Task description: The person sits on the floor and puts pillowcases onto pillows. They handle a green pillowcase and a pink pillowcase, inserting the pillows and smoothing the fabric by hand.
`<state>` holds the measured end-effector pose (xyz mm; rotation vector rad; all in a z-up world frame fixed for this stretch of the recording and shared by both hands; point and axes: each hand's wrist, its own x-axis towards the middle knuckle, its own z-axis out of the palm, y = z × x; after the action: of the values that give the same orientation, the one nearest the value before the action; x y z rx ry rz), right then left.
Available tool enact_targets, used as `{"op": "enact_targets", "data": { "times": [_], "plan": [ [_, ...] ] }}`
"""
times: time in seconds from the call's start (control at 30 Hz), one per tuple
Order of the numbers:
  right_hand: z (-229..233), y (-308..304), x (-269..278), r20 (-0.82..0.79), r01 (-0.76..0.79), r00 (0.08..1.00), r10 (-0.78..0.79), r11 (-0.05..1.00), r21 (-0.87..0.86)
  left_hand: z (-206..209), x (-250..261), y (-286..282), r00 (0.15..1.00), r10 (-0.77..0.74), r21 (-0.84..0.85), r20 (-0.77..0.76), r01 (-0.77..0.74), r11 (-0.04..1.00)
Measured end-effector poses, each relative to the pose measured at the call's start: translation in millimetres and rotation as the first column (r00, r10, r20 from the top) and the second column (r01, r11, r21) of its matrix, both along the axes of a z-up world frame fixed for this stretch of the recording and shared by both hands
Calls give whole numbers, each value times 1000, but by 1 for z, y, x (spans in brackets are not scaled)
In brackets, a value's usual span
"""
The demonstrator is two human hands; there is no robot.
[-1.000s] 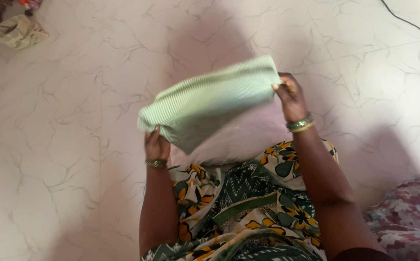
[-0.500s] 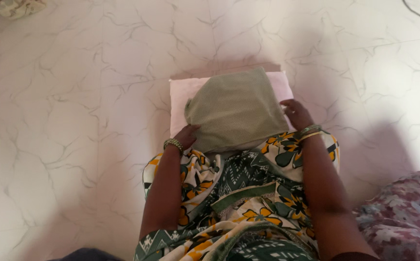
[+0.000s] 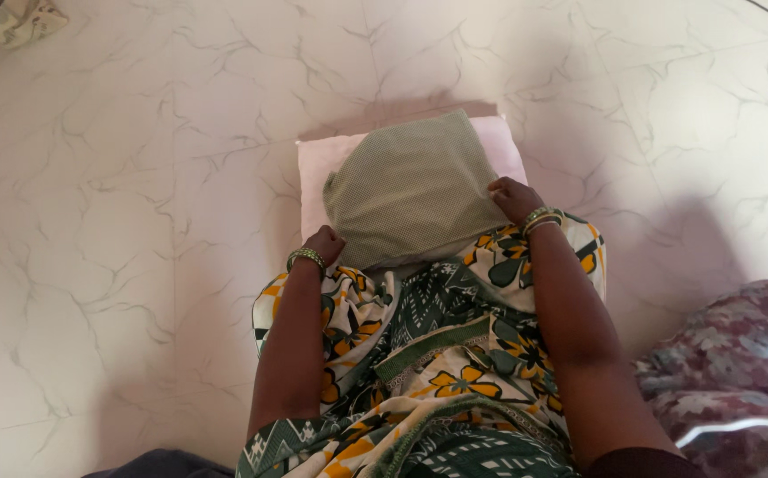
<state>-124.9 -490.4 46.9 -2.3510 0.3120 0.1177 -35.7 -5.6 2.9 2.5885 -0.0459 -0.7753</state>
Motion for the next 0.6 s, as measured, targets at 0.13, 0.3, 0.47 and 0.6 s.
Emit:
{"op": "enact_targets", "data": {
  "times": [0.13, 0.3, 0.47, 0.6],
  "plan": [
    [3, 5, 0, -47, 27, 998, -29, 999, -46, 19, -9, -12, 995, -73, 88, -70, 79, 993],
    [6, 11, -4, -52, 29, 998, -35, 993, -116, 47, -18, -25, 983, -127, 142, -130, 145, 979],
    [15, 19, -10, -74, 26, 997, -38, 987, -156, 77, -33, -32, 981, -149, 169, -127, 169, 971],
    [20, 24, -13, -61, 23, 997, -36, 977, -213, 90, -39, -35, 979, -177, 168, -97, 192, 967]
  ]
}}
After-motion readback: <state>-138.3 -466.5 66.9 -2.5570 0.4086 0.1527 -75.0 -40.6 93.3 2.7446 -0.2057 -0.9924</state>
